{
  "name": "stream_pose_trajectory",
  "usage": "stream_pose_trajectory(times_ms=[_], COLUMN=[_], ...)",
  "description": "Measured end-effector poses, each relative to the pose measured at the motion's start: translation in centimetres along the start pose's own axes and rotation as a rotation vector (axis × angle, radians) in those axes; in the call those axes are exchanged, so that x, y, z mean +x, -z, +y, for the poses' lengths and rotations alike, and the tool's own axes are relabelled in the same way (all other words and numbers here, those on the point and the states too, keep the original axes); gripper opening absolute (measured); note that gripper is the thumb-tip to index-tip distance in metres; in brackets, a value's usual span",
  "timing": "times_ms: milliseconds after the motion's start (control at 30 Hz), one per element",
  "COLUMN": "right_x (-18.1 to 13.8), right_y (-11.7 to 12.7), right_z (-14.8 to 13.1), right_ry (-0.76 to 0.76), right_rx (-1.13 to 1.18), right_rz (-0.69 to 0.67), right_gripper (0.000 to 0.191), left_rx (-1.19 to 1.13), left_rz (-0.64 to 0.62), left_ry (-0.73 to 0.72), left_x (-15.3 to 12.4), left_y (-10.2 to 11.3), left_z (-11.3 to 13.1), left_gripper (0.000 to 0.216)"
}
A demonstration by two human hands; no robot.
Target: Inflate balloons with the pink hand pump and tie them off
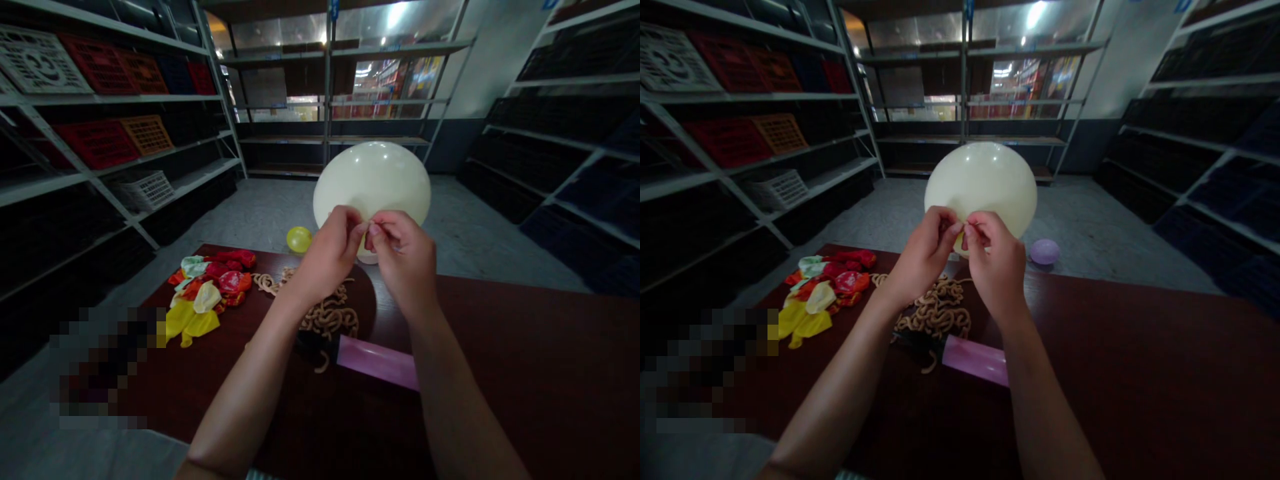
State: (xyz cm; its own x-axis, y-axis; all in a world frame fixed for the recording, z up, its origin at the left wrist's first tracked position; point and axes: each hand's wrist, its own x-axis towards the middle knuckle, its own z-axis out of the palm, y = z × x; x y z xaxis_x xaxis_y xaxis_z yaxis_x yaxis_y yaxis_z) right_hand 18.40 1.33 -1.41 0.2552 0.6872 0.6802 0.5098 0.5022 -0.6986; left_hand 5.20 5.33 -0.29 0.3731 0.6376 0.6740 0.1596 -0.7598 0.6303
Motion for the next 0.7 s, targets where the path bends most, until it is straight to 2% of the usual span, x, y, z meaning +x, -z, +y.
stream_pose_trajectory(times_ms=[100,200,333,433,700], right_x=[0.1,0.4,0.7,0.7,0.5], right_y=[0.0,0.1,0.8,1.3,0.9], right_z=[0.1,0.0,-0.6,-1.0,-1.7], right_ry=[-0.098,-0.171,-0.227,-0.245,-0.284], right_rx=[0.105,0.214,0.291,0.317,0.443], right_rz=[0.006,-0.043,-0.107,-0.147,-0.214], right_gripper=[0.017,0.02,0.025,0.026,0.026], left_rx=[-0.06,-0.036,0.058,0.116,0.127], left_rz=[0.024,-0.022,-0.07,-0.061,0.109], left_ry=[-0.051,-0.126,-0.199,-0.171,-0.186], left_x=[-0.2,-0.2,-0.2,-0.2,-0.4], left_y=[-0.1,0.3,1.0,1.2,0.8], left_z=[-0.2,-0.4,-0.2,0.1,-0.2], left_gripper=[0.027,0.035,0.03,0.021,0.017])
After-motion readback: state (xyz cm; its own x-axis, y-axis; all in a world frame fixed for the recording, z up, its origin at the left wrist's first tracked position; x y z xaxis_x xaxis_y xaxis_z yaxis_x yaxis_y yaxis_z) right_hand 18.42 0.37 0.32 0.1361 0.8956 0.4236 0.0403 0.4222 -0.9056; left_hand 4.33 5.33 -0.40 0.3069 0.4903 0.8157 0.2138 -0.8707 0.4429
